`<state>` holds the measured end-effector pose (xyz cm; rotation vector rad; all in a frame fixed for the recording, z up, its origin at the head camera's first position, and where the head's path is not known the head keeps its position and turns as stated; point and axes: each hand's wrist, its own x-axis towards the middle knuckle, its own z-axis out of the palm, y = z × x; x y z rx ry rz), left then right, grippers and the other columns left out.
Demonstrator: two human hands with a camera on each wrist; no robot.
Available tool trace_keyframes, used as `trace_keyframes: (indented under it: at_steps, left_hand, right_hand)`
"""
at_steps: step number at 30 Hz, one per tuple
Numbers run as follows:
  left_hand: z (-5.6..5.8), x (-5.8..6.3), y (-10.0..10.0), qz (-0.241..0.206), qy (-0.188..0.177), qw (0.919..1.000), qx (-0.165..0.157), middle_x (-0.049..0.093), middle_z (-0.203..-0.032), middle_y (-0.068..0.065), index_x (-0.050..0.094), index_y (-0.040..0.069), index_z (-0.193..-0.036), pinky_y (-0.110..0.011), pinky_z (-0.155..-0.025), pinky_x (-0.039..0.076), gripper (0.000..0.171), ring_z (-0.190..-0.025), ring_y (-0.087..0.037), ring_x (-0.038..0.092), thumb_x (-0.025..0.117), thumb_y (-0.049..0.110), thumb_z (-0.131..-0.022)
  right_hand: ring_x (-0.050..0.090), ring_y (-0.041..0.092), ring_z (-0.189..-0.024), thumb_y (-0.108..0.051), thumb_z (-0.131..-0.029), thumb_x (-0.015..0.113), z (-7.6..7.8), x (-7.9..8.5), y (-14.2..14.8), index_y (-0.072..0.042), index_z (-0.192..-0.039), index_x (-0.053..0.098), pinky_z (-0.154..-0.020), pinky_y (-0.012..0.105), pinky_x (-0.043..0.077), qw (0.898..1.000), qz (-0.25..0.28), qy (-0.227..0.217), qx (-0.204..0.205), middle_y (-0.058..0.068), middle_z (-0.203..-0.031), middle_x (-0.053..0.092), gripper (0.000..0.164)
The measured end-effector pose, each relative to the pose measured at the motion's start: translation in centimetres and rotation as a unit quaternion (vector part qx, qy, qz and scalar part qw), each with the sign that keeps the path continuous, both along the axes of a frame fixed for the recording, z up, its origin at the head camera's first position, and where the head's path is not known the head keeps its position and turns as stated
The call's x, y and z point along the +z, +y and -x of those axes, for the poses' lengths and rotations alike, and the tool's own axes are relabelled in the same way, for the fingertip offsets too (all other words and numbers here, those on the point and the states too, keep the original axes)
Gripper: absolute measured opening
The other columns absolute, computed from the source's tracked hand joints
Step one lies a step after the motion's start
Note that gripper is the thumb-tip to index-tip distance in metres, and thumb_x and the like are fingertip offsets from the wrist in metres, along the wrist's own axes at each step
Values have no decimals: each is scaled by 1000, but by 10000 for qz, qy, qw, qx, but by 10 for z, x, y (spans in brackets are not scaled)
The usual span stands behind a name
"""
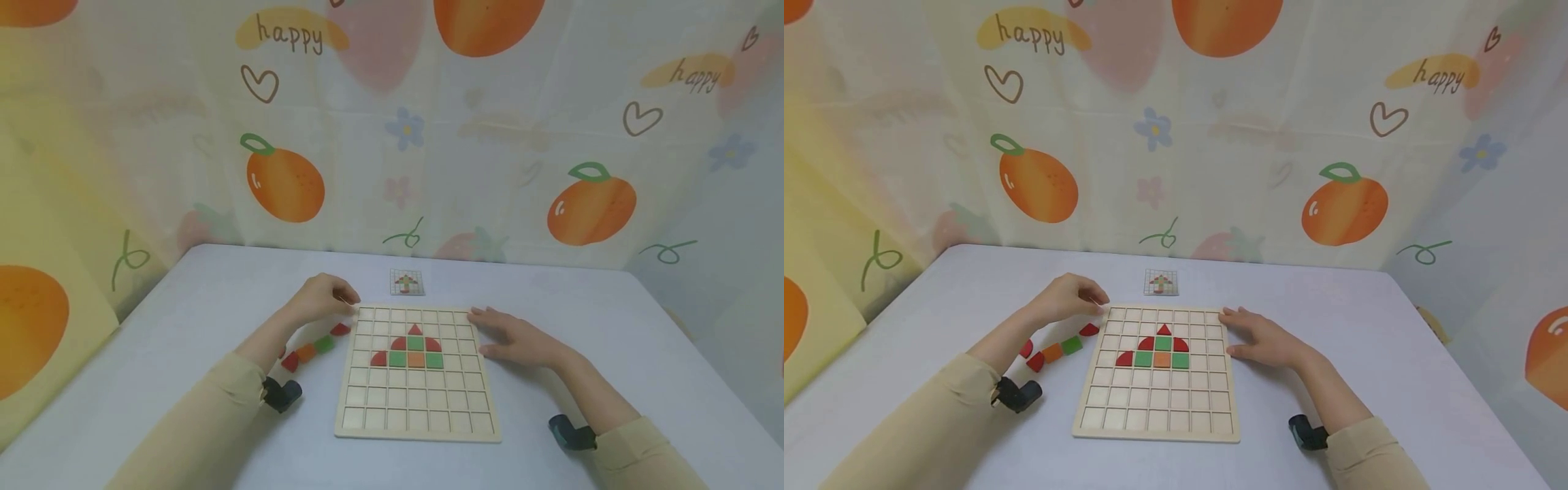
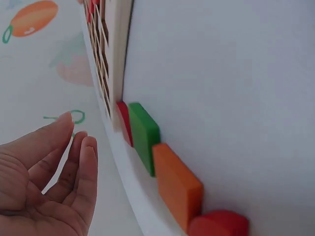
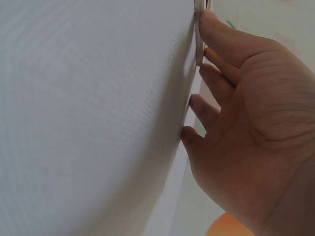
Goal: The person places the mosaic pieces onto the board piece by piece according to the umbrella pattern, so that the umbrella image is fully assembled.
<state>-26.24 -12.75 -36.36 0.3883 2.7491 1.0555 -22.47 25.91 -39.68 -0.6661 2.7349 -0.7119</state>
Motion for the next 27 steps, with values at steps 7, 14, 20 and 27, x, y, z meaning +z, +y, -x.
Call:
trace_keyframes:
  at_steps: [7,14,20,27]
  left_hand:
    - [1,-7,-13,240,-400,9989,74,72,-99,-6,74,10,-99,-37,-89,52,15,-93,-20,62,73,17,-85]
    - [2,-10,-17,464,-680,9966,17,70,-95,-6,74,11,-98,-35,-88,52,15,-90,-19,59,75,15,-83]
    - [4,-15,-18,597,-841,9947,14,68,-94,-5,74,12,-98,-33,-86,51,18,-91,-18,57,79,20,-82]
    - [4,-18,-19,664,-917,9936,3,67,-94,-3,74,14,-98,-32,-85,49,22,-93,-19,56,82,23,-78]
  right_hand:
    - [21,43,-151,-38,-91,68,-2,3,-1,-14,-149,43,-119,64,20,10000,53,21,43,12,-161,34,68]
    - [22,45,-150,-39,-91,68,-2,3,-1,-13,-149,44,-118,65,21,9999,16,92,89,13,-160,35,68]
    - [21,42,-152,-37,-90,68,-3,2,-2,-14,-150,43,-119,64,21,10000,58,25,13,11,-161,35,68]
    - [22,44,-150,-36,-91,68,-4,4,-1,-13,-149,44,-118,65,22,9999,65,66,87,13,-160,35,67]
